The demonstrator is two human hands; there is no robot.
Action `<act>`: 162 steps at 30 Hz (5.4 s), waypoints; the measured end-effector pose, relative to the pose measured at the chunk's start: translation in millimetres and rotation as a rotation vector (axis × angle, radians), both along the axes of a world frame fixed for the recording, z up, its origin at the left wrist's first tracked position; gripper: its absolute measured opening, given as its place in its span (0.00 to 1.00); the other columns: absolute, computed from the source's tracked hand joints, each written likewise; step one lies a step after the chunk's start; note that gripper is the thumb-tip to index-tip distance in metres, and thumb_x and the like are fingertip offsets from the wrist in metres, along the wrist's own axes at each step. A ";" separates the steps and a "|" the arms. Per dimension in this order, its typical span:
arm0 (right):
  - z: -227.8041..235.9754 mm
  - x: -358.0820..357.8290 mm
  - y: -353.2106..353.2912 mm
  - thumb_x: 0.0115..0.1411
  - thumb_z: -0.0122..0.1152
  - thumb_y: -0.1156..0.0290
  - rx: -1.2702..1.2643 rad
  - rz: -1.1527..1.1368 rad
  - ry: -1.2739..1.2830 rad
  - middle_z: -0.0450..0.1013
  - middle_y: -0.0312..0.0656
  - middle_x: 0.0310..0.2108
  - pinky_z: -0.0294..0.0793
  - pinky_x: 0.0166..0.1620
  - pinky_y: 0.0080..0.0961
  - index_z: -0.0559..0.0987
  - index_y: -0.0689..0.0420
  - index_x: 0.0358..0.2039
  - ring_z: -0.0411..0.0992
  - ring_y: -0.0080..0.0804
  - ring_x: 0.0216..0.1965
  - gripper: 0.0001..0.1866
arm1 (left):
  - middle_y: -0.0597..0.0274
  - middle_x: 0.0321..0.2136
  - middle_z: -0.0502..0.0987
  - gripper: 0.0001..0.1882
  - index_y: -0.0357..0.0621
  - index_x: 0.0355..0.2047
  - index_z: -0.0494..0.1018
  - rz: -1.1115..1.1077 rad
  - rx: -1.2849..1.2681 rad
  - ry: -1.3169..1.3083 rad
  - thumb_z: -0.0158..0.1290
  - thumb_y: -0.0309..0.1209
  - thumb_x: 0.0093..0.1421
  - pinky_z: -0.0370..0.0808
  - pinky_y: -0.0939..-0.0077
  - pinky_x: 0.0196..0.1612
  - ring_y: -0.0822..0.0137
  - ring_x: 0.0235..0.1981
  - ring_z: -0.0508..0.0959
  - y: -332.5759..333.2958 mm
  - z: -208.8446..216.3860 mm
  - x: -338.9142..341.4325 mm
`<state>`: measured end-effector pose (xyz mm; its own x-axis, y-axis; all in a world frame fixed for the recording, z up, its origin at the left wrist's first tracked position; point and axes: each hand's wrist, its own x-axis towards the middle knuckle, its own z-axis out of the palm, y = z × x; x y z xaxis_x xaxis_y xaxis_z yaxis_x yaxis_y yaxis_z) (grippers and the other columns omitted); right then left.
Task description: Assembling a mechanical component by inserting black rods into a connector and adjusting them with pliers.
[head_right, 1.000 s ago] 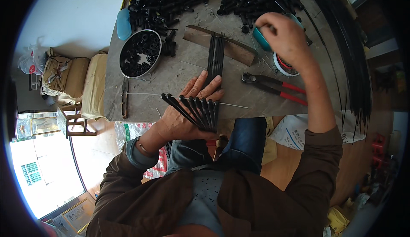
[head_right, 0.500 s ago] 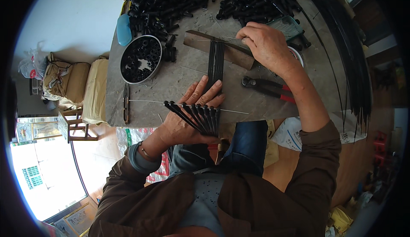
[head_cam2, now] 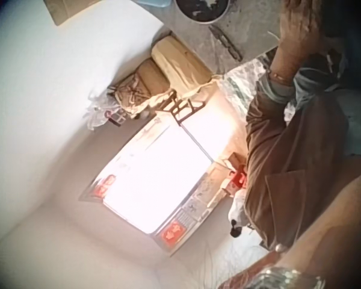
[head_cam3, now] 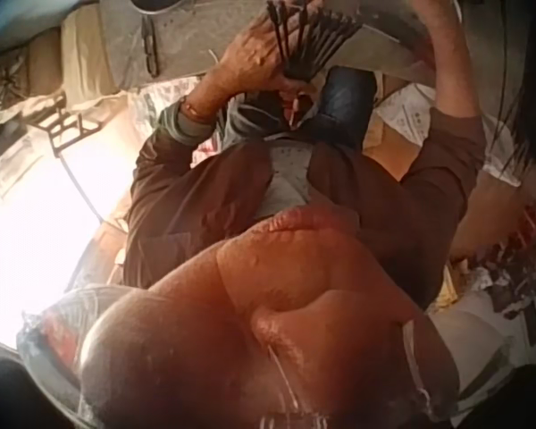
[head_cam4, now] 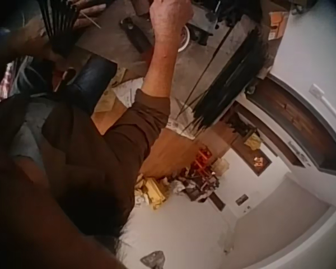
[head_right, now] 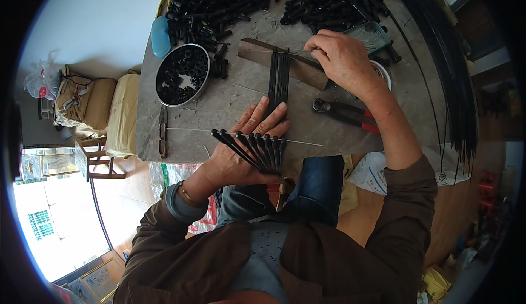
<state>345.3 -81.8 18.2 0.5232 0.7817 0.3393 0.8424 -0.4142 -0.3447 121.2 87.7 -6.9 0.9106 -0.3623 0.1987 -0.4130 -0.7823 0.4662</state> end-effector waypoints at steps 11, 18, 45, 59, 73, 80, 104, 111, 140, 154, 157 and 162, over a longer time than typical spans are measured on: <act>-3.1 2.4 5.2 0.57 0.57 0.74 -0.034 -0.040 -0.022 0.76 0.38 0.32 0.74 0.36 0.30 0.79 0.57 0.34 0.76 0.37 0.32 0.05 | 0.46 0.67 0.51 0.52 0.37 0.59 0.63 -0.006 0.013 0.007 0.67 0.54 0.37 0.49 0.51 0.68 0.42 0.69 0.48 0.7 -1.8 0.5; 9.8 6.4 12.5 0.57 0.57 0.74 -0.112 -0.023 0.008 0.77 0.39 0.32 0.74 0.37 0.31 0.80 0.57 0.33 0.76 0.37 0.34 0.06 | 0.47 0.67 0.51 0.53 0.39 0.60 0.62 -0.010 0.002 0.029 0.67 0.53 0.37 0.49 0.51 0.68 0.42 0.69 0.48 1.7 -1.1 0.2; 3.1 8.0 27.0 0.58 0.55 0.74 -0.132 0.021 -0.002 0.78 0.39 0.33 0.75 0.41 0.34 0.80 0.56 0.33 0.77 0.38 0.36 0.06 | 0.48 0.67 0.51 0.53 0.38 0.59 0.62 0.007 -0.019 -0.019 0.67 0.54 0.37 0.47 0.51 0.69 0.44 0.69 0.47 2.0 -4.7 -2.8; 6.7 7.4 26.9 0.54 0.56 0.77 -0.152 0.051 -0.100 0.76 0.40 0.31 0.73 0.37 0.33 0.77 0.58 0.33 0.76 0.40 0.33 0.05 | 0.49 0.66 0.55 0.49 0.41 0.58 0.64 0.024 -0.024 -0.066 0.67 0.51 0.37 0.53 0.50 0.67 0.44 0.68 0.50 1.0 -8.6 -2.2; 6.8 4.4 28.1 0.57 0.55 0.77 -0.133 0.032 0.016 0.76 0.42 0.33 0.74 0.37 0.31 0.76 0.60 0.35 0.76 0.40 0.34 0.05 | 0.49 0.67 0.52 0.52 0.41 0.60 0.62 0.023 -0.030 -0.042 0.68 0.53 0.36 0.52 0.52 0.68 0.45 0.69 0.49 1.8 -9.9 -2.9; 10.4 -0.6 30.3 0.57 0.55 0.77 -0.197 -0.008 0.024 0.76 0.42 0.33 0.73 0.37 0.31 0.76 0.60 0.36 0.76 0.40 0.34 0.06 | 0.50 0.68 0.49 0.55 0.43 0.61 0.60 0.019 -0.023 -0.030 0.67 0.55 0.35 0.51 0.52 0.68 0.45 0.69 0.47 2.8 -9.7 -3.6; 10.0 0.9 33.7 0.57 0.56 0.77 -0.208 -0.018 -0.036 0.76 0.41 0.35 0.74 0.39 0.31 0.77 0.58 0.36 0.76 0.38 0.36 0.06 | 0.47 0.68 0.49 0.55 0.40 0.59 0.61 0.010 -0.074 -0.047 0.68 0.55 0.34 0.52 0.50 0.67 0.43 0.69 0.47 4.4 -10.2 -4.9; 11.2 -1.9 37.9 0.58 0.55 0.78 -0.142 -0.010 0.049 0.76 0.40 0.35 0.74 0.42 0.29 0.78 0.57 0.39 0.76 0.36 0.37 0.08 | 0.41 0.68 0.47 0.56 0.39 0.61 0.60 0.026 -0.125 -0.069 0.69 0.53 0.33 0.50 0.51 0.68 0.42 0.69 0.47 4.3 -10.9 -5.8; -9.5 10.9 40.7 0.60 0.51 0.79 0.017 0.107 0.254 0.76 0.44 0.39 0.72 0.47 0.29 0.78 0.62 0.41 0.75 0.38 0.43 0.10 | 0.41 0.68 0.47 0.54 0.42 0.60 0.63 0.055 -0.092 -0.018 0.70 0.52 0.33 0.50 0.52 0.68 0.44 0.69 0.49 2.7 -6.0 -3.6; 0.9 4.6 42.9 0.60 0.49 0.80 -0.065 0.093 0.102 0.74 0.42 0.37 0.72 0.46 0.32 0.78 0.58 0.41 0.74 0.41 0.42 0.12 | 0.41 0.67 0.48 0.51 0.42 0.59 0.63 0.055 -0.056 -0.046 0.68 0.53 0.36 0.51 0.51 0.67 0.43 0.69 0.49 1.9 -7.4 -3.6; -0.5 4.6 43.7 0.60 0.48 0.80 -0.065 0.083 0.146 0.74 0.43 0.37 0.72 0.46 0.33 0.78 0.59 0.42 0.74 0.41 0.41 0.12 | 0.41 0.67 0.48 0.51 0.42 0.59 0.63 0.050 -0.055 -0.040 0.68 0.53 0.36 0.51 0.51 0.68 0.43 0.69 0.49 3.2 -7.7 -1.9; -4.9 7.1 40.6 0.61 0.47 0.81 -0.027 0.106 0.141 0.73 0.44 0.38 0.72 0.47 0.32 0.78 0.60 0.42 0.74 0.41 0.42 0.13 | 0.41 0.68 0.47 0.52 0.41 0.59 0.63 0.052 -0.056 -0.031 0.68 0.54 0.37 0.49 0.52 0.68 0.45 0.69 0.48 2.7 -6.8 -2.4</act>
